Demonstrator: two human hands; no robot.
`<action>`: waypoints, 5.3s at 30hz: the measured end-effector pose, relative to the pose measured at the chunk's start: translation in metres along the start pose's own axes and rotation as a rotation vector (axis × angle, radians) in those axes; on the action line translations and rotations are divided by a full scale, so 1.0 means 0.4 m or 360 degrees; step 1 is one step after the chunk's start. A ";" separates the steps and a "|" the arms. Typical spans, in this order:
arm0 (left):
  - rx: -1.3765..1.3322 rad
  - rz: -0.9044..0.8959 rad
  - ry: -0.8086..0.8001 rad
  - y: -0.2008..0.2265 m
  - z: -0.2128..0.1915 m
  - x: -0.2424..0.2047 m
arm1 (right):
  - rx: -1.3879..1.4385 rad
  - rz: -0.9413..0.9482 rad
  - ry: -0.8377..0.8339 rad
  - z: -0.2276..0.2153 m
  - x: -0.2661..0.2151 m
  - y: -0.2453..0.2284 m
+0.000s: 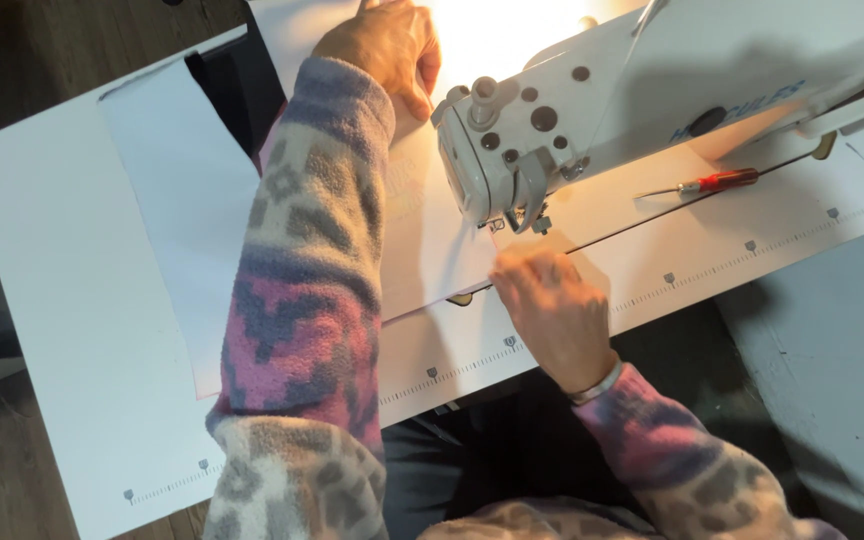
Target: Sewing pieces of leather together to assemble a bag using an industrial sewing machine.
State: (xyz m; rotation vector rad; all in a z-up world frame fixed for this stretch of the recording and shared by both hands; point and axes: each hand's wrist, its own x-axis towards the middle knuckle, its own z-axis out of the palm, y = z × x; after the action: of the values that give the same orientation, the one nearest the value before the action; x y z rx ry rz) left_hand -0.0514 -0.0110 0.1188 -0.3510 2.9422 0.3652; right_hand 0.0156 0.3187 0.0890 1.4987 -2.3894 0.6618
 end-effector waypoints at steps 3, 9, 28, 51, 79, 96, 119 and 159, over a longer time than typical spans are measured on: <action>-0.0052 0.0006 0.0037 0.008 0.030 -0.006 | -0.0048 -0.0158 -0.0216 0.007 -0.045 0.017; -0.0118 0.0028 0.0213 0.024 0.022 0.011 | 0.0130 -0.0203 -0.0197 -0.009 -0.003 -0.007; -0.0321 0.0032 0.0391 -0.101 0.034 0.029 | 0.0177 -0.0256 -0.0057 -0.021 0.009 -0.023; -0.0770 0.0548 0.1285 -0.221 0.132 -0.105 | -0.0264 0.0233 0.0359 -0.067 -0.041 0.420; -0.0260 -0.0674 0.1694 -0.171 0.295 -0.469 | -0.0013 0.0225 0.0488 -0.064 -0.075 0.498; -0.0126 -0.1065 0.1281 -0.090 0.241 -0.477 | -0.0034 0.0422 0.0281 -0.076 -0.042 0.453; -0.0120 -0.1037 0.1300 -0.062 0.218 -0.524 | -0.0075 0.0388 0.0236 -0.068 -0.059 0.455; 0.0296 -0.1452 0.1332 0.230 0.522 -1.322 | 0.3097 0.0107 -0.1637 0.055 -0.126 -0.246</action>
State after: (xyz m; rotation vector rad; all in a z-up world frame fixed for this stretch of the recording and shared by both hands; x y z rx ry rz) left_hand 0.4596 0.2414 0.0353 -2.1090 2.9885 -0.2499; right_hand 0.1269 0.3108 0.0723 2.6143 -1.6743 3.5056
